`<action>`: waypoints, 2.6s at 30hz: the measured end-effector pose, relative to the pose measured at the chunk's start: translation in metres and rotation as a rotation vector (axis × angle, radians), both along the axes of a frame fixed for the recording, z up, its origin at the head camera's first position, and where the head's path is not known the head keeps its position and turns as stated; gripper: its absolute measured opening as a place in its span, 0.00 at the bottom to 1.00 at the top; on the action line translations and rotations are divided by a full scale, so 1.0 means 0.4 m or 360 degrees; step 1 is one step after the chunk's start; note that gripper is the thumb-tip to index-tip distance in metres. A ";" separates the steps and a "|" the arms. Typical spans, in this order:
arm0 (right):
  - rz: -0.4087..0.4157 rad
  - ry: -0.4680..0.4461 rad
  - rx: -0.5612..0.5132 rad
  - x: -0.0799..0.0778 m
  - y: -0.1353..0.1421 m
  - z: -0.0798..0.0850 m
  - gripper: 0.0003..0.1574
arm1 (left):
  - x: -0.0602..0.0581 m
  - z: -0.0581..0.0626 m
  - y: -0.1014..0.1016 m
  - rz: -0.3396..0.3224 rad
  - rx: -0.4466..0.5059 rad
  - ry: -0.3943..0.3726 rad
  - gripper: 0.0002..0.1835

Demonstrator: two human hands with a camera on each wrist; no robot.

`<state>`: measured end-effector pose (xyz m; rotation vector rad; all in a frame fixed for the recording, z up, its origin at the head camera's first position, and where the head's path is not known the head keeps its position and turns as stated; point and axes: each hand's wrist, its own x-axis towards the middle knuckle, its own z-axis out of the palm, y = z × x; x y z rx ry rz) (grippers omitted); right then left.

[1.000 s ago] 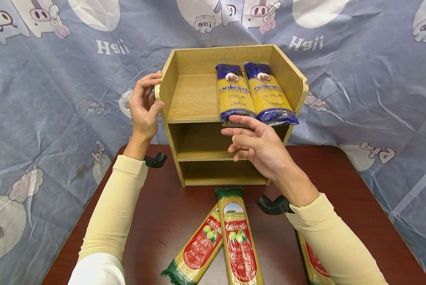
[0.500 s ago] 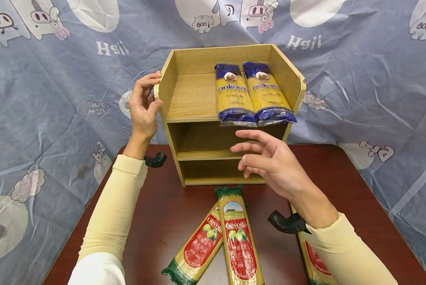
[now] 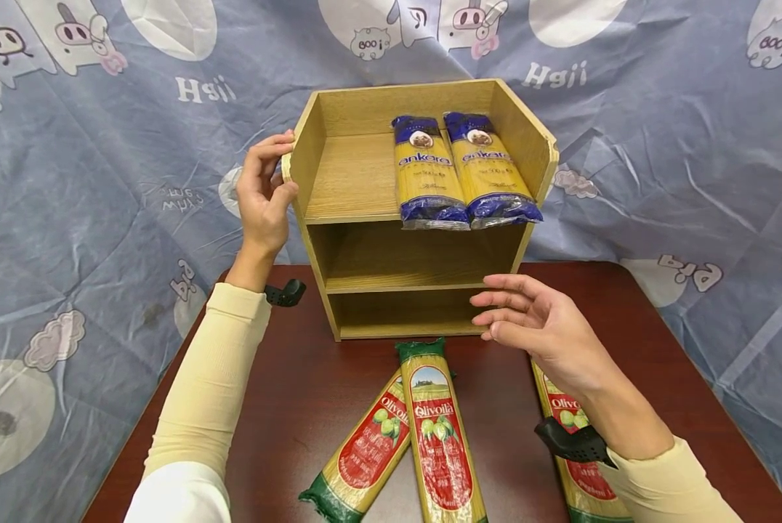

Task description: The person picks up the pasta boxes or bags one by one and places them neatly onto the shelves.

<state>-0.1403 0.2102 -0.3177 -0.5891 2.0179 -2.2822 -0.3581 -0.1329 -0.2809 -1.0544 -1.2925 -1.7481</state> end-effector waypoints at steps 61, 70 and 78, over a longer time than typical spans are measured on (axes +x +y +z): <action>-0.0769 -0.1073 0.1588 0.176 0.318 -0.428 0.63 | -0.001 -0.001 -0.001 0.0005 0.0067 -0.0050 0.24; -0.0764 -0.1014 0.1544 0.181 0.312 -0.427 0.41 | -0.002 0.002 -0.004 0.0021 0.0076 -0.0046 0.24; -0.0718 -0.1119 0.1366 0.195 0.302 -0.435 0.35 | -0.004 0.002 0.001 0.0001 0.0060 -0.0032 0.25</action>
